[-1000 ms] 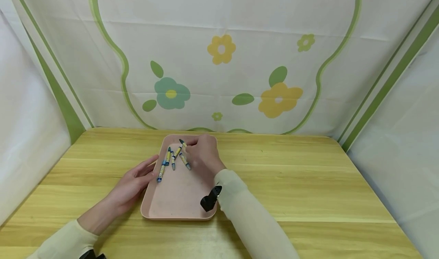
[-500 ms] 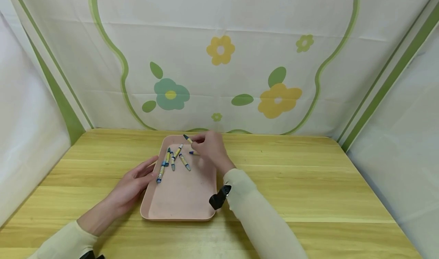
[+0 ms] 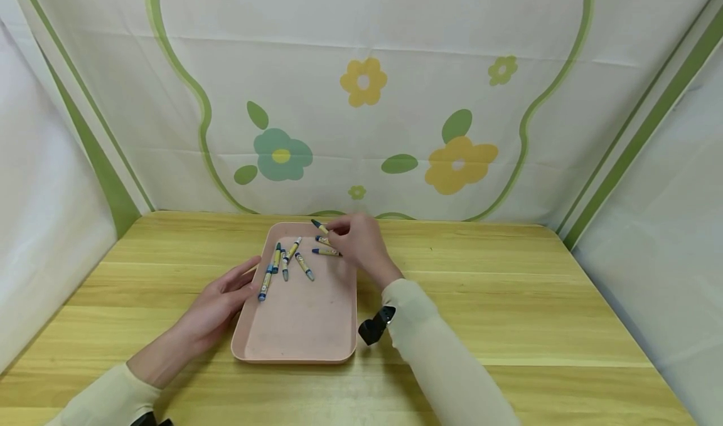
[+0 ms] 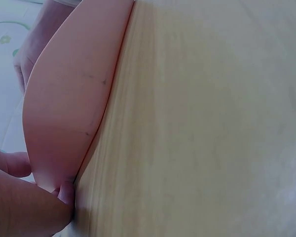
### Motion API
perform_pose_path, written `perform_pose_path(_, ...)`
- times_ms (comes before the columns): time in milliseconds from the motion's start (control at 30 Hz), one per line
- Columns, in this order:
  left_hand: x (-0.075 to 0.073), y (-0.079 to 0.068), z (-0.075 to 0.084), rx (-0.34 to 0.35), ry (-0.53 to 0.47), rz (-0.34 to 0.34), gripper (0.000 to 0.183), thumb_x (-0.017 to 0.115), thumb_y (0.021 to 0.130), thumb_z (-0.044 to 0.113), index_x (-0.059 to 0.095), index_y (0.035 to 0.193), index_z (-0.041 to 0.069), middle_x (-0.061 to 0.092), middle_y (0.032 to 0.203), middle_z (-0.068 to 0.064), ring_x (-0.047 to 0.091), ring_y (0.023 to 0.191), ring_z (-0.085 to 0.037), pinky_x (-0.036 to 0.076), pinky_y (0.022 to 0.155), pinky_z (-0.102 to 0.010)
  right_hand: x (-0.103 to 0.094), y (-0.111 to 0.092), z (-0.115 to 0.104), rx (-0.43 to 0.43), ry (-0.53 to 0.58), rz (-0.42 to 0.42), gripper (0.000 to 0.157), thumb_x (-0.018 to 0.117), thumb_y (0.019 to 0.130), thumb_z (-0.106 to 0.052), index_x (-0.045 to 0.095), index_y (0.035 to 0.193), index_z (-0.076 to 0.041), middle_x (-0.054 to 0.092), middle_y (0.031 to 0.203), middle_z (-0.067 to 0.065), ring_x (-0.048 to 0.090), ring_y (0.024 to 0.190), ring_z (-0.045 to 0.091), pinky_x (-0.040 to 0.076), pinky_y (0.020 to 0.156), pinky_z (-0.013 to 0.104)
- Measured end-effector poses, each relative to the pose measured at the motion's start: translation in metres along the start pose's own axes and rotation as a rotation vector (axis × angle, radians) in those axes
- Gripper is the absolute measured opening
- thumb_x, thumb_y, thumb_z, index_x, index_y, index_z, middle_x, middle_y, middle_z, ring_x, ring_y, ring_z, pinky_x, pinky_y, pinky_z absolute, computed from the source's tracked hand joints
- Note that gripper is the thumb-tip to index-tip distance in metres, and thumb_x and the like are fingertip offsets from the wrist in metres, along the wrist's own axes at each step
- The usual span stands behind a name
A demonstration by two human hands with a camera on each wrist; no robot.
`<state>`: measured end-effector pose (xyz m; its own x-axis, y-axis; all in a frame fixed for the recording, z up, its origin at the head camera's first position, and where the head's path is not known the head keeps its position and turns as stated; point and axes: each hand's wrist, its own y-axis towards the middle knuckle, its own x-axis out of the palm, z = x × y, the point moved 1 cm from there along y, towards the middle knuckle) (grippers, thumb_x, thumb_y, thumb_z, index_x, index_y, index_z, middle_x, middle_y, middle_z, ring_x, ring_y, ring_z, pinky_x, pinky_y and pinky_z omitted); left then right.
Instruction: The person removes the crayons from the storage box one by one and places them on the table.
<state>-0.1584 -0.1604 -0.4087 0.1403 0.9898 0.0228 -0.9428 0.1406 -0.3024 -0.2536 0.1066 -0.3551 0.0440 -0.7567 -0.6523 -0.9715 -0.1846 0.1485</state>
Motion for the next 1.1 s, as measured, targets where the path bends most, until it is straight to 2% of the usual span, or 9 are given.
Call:
perform_pose_path(267,0.0,0.0,0.0,-0.002,0.0,0.004,0.064,0.052,0.11,0.011,0.03,0.169,0.022,0.025,0.177,-0.013,0.027,0.163,-0.033,0.028,0.132,-0.052,-0.013,-0.004,0.011,-0.03,-0.003,0.031,0.016,0.076,0.097,-0.015,0.085,0.11,-0.016,0.08,0.115,0.004,0.073,0.097,0.021,0.064,0.079,0.033)
perform_pose_path(567,0.0,0.0,0.0,-0.001,0.0,0.003,0.063,0.051,0.111,0.011,0.03,0.169,0.022,0.025,0.177,-0.013,0.027,0.163,-0.032,0.029,0.132,-0.051,-0.03,-0.009,0.03,-0.043,-0.029,0.086,0.016,0.077,0.096,-0.016,0.085,0.111,-0.014,0.08,0.112,0.007,0.074,0.098,0.023,0.063,0.079,0.035)
perform_pose_path(867,0.0,-0.001,0.0,0.002,0.002,0.002,0.063,0.051,0.11,0.011,0.03,0.169,0.022,0.025,0.177,-0.013,0.027,0.163,-0.033,0.029,0.132,-0.052,-0.046,-0.016,0.051,0.021,-0.057,0.114,0.017,0.076,0.097,-0.019,0.084,0.112,-0.014,0.081,0.111,0.008,0.075,0.097,0.024,0.063,0.078,0.035)
perform_pose_path(1100,0.0,-0.001,0.0,-0.001,0.003,0.003,0.063,0.051,0.111,0.011,0.03,0.169,0.022,0.025,0.177,-0.013,0.026,0.163,-0.033,0.029,0.132,-0.052,-0.053,-0.022,0.065,0.066,-0.055,0.146,0.018,0.076,0.097,-0.019,0.084,0.111,-0.014,0.083,0.106,0.008,0.077,0.095,0.024,0.061,0.074,0.03)
